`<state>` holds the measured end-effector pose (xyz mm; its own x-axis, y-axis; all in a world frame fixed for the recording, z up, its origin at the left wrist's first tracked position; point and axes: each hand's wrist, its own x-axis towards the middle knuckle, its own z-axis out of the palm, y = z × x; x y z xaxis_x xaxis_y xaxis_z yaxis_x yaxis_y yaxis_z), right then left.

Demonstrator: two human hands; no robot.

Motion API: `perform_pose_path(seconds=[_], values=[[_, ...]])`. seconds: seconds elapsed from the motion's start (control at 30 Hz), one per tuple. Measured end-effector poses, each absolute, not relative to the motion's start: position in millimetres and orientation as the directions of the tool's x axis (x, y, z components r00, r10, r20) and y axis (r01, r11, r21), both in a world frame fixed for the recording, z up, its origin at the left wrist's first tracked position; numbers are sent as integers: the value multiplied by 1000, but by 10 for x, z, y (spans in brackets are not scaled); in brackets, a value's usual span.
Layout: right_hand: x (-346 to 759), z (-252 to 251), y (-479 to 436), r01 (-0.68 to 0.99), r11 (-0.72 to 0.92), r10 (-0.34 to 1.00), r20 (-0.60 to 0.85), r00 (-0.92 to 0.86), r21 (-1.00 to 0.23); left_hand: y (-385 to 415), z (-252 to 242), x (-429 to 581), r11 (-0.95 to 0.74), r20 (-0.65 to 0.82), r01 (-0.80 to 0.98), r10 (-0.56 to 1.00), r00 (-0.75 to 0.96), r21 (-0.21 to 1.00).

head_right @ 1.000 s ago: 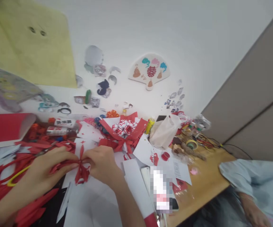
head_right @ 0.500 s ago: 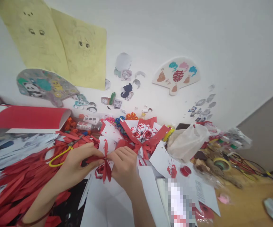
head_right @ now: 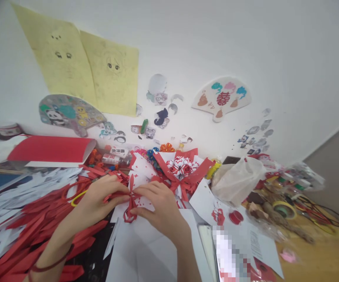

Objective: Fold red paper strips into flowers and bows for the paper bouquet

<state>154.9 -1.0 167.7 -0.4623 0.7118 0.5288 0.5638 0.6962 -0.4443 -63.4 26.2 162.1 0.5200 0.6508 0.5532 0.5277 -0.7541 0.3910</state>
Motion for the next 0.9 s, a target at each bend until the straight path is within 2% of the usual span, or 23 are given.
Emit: perform_pose_path(seconds=[0.13,0.5,0.9], values=[[1581,1692,-23,542,712,701,504,-505,-447,256,1640,-620,-764,539,508,643,544,398],[1447,1599,52,655,661,723,543,-428,-365,240,1641,-573,-736,536,553,670,514,389],[1499,1516,106,575,741,636,636,-437,-347,296,1608,-630,-736,535,561,669,516,380]])
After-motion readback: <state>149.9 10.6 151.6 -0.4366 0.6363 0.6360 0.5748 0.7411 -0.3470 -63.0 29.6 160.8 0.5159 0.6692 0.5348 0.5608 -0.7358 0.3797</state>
